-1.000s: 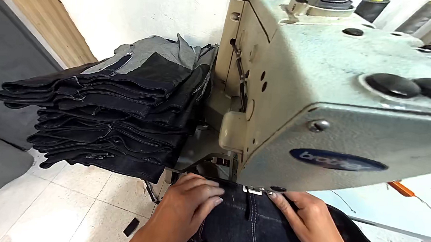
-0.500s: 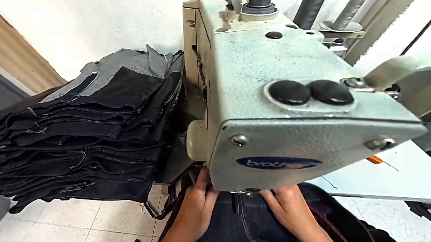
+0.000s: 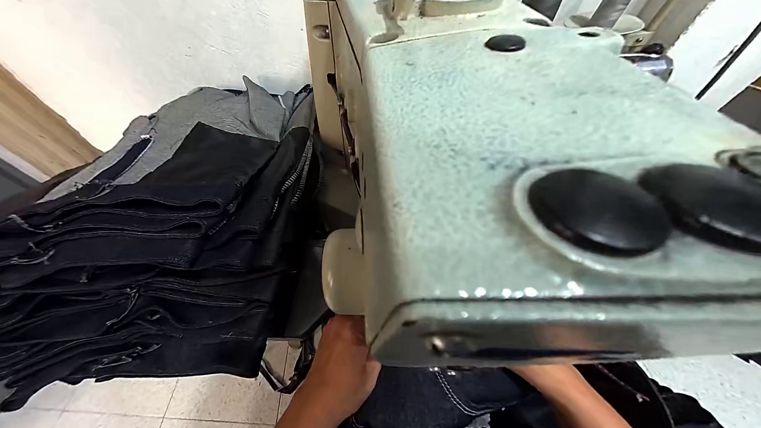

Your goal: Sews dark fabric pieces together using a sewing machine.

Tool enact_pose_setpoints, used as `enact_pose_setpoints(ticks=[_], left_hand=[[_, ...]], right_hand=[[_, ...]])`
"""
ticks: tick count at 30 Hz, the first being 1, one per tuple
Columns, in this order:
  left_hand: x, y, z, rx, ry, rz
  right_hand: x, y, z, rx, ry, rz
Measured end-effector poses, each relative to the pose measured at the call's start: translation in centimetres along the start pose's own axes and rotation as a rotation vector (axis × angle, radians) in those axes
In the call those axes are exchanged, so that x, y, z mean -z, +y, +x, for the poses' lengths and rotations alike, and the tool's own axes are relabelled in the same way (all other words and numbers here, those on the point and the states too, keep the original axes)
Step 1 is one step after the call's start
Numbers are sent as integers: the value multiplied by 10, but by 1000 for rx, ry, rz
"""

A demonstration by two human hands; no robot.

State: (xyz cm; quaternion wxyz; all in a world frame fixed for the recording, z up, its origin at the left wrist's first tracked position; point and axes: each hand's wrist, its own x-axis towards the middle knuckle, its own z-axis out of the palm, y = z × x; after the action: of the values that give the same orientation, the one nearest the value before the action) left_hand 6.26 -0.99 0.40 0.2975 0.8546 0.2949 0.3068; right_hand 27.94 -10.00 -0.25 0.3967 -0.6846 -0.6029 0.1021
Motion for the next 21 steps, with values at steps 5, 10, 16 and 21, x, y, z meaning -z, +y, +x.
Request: enact_pose_setpoints(ticks=[5,10,16,21], left_hand=[[2,2,1,36,-22,-10],[3,0,0,57,-21,-19],[8,2,2,39,-48,-29],[7,-6,1,7,-14,-137]], right_hand=[[-1,-6,-9,79,144,-55],[-1,-6,-5,146,154,-93],[17,-7,-7,247,182,-352],[101,46,-56,184,139,-550]])
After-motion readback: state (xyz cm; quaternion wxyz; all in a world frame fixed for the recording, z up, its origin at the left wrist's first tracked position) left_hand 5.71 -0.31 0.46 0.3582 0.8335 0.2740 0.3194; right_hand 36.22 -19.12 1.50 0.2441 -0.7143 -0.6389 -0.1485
